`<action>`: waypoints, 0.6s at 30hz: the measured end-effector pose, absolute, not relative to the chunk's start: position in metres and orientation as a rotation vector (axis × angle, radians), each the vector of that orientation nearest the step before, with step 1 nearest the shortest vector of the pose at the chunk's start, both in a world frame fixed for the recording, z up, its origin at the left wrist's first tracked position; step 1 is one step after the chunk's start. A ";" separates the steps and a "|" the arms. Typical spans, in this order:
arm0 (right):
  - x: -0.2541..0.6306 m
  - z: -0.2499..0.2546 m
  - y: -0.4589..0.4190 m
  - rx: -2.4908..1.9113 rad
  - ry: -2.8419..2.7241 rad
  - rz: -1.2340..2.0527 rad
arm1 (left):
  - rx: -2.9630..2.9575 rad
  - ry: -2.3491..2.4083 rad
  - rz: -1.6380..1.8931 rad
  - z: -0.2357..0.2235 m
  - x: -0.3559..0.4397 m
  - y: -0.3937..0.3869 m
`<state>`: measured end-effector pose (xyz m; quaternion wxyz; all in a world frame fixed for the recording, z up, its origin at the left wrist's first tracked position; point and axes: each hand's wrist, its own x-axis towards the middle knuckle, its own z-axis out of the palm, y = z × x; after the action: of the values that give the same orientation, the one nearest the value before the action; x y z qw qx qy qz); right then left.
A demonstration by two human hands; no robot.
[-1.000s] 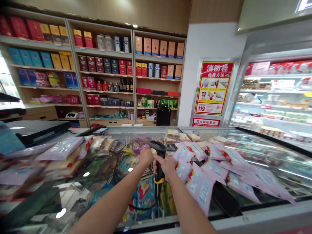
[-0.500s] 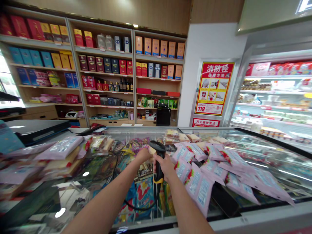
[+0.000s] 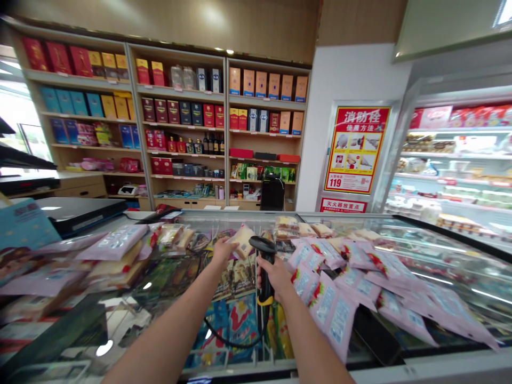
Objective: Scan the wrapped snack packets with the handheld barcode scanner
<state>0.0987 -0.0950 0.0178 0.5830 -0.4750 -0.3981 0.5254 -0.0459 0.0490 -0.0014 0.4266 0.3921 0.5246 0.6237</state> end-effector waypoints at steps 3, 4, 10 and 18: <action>0.100 0.016 -0.095 -1.106 -0.967 1.254 | 0.851 1.057 1.628 0.004 -0.043 0.049; 0.100 0.015 -0.095 -1.107 -0.985 1.264 | 0.825 0.999 1.617 0.006 -0.042 0.048; 0.099 0.010 -0.095 -1.174 -1.112 1.315 | 0.792 0.980 1.670 0.011 -0.038 0.047; 0.099 0.006 -0.094 -1.177 -1.109 1.275 | 0.920 1.229 1.733 0.007 -0.039 0.047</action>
<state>0.0992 -0.0943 0.0063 0.5151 -0.4901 -0.4615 0.5306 -0.0388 0.0470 0.0066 0.4018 0.3639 0.4861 0.6854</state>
